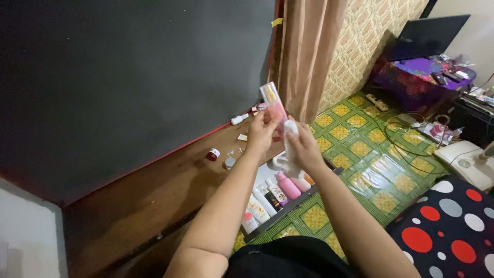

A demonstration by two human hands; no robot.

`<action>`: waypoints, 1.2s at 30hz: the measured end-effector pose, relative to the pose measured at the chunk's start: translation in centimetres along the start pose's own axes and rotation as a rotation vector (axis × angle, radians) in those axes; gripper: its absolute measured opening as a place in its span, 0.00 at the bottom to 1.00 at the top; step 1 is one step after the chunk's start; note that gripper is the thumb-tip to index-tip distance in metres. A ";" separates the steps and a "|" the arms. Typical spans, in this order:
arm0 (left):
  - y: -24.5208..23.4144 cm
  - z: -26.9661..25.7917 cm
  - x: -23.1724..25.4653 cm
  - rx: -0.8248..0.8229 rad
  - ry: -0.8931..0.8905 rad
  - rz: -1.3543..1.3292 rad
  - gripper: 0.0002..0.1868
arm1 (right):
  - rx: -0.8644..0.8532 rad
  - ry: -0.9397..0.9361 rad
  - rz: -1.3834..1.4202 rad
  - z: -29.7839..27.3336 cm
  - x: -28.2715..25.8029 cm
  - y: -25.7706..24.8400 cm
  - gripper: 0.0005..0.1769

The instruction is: Organizing and sorting various skincare and cosmetic products on a dresser and inside a drawer

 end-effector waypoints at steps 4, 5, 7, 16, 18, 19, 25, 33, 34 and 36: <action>2.6 -2.8 -1.2 0.048 -0.313 -0.236 0.23 | 0.011 0.249 0.222 2.0 1.0 -1.7 0.21; 2.9 -2.1 -2.7 -0.079 -0.254 -0.236 0.22 | 0.026 0.273 0.412 2.9 2.3 -1.8 0.17; 2.8 -1.6 -5.2 -0.204 -0.198 -0.236 0.22 | 0.041 0.297 0.604 4.0 2.1 -2.0 0.14; -0.7 -1.3 -1.4 0.110 -0.172 -0.189 0.22 | -0.023 0.165 0.067 -0.9 -0.1 -0.3 0.21; -1.7 -1.6 -1.6 0.167 -0.139 -0.181 0.22 | -0.105 0.278 -0.017 -2.4 0.2 0.1 0.31; -1.6 -1.8 -2.3 0.168 -0.143 -0.181 0.22 | -0.106 0.282 -0.017 -2.7 0.9 0.0 0.31; -1.7 -3.4 -8.4 0.195 -0.311 -0.135 0.20 | -0.072 0.222 0.117 -4.6 5.0 -0.8 0.31; -1.2 -5.3 -13.6 0.111 -0.322 -0.053 0.23 | -0.041 0.470 0.055 -7.3 11.0 -1.2 0.29; -1.4 -5.5 -14.2 0.114 -0.322 -0.055 0.23 | -0.044 0.471 0.053 -7.7 11.8 -0.9 0.29; -2.3 -5.7 -14.6 0.156 -0.300 -0.061 0.19 | -0.055 0.444 0.135 -7.9 12.7 0.1 0.31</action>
Point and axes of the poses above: each hand's wrist, its own z-axis towards the middle knuckle, its own y-axis out of the palm, x = y × z, the point moved 9 cm from there along z, towards the middle knuckle, and after that the axes turned 10 degrees about -z, right-handed, at the moved point
